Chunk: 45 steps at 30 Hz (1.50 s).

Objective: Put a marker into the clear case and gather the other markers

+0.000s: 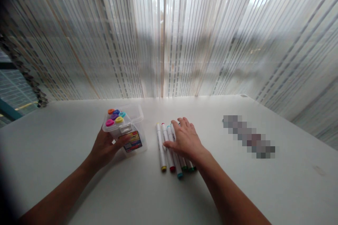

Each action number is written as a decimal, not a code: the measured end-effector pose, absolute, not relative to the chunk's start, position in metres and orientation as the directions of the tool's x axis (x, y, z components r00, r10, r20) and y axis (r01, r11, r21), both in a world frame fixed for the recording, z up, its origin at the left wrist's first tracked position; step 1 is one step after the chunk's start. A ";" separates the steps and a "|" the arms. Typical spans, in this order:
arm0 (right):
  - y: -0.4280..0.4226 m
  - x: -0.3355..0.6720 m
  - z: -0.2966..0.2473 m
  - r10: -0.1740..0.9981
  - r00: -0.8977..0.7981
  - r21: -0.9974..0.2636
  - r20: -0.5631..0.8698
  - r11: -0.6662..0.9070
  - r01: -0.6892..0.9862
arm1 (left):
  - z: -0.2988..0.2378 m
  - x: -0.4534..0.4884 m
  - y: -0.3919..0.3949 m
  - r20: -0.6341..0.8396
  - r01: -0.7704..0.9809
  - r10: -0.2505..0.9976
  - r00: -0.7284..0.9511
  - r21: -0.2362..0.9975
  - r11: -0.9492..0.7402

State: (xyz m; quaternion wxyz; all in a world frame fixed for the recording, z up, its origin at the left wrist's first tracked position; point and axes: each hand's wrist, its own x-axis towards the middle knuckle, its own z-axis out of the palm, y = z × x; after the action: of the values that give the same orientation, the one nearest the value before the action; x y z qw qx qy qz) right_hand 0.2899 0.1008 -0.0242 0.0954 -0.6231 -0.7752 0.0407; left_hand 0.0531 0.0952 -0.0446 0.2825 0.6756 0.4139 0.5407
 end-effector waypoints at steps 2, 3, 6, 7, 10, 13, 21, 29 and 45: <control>0.101 0.291 -0.024 0.969 -0.212 -0.176 0.130 0.233 0.957 | -0.044 0.053 0.095 0.503 0.264 0.861 0.073 0.823 -0.503; 0.101 0.291 -0.025 0.968 -0.208 -0.168 0.141 0.231 0.958 | -0.044 0.053 0.095 0.504 0.272 0.860 0.075 0.820 -0.504; 0.101 0.290 -0.026 0.970 -0.192 -0.152 0.149 0.215 0.965 | -0.043 0.053 0.095 0.503 0.283 0.861 0.076 0.817 -0.502; 0.102 0.289 -0.027 0.970 -0.191 -0.149 0.152 0.214 0.965 | -0.043 0.054 0.095 0.501 0.281 0.862 0.074 0.819 -0.500; 0.103 0.291 -0.027 0.965 -0.185 -0.144 0.184 0.213 0.966 | -0.042 0.055 0.094 0.487 0.244 0.870 0.076 0.837 -0.490; 0.104 0.293 -0.028 0.966 -0.177 -0.136 0.189 0.205 0.969 | -0.041 0.057 0.093 0.474 0.206 0.877 0.078 0.853 -0.479; 0.107 0.293 -0.033 0.962 -0.135 -0.137 0.239 0.171 0.976 | -0.046 0.052 0.097 0.487 0.239 0.870 0.081 0.838 -0.491; 0.108 0.298 -0.028 0.984 -0.088 -0.107 0.156 0.105 0.989 | -0.040 0.057 0.093 0.492 0.231 0.868 0.070 0.838 -0.494; 0.110 0.299 -0.029 0.976 -0.044 -0.108 0.212 0.068 0.992 | -0.041 0.055 0.094 0.485 0.263 0.872 0.068 0.835 -0.484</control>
State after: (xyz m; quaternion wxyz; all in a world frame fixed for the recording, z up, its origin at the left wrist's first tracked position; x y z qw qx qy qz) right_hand 0.2988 0.1096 -0.0295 0.1148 -0.6818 -0.7217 -0.0338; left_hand 0.0554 0.0937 -0.0409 0.2835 0.6734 0.4214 0.5372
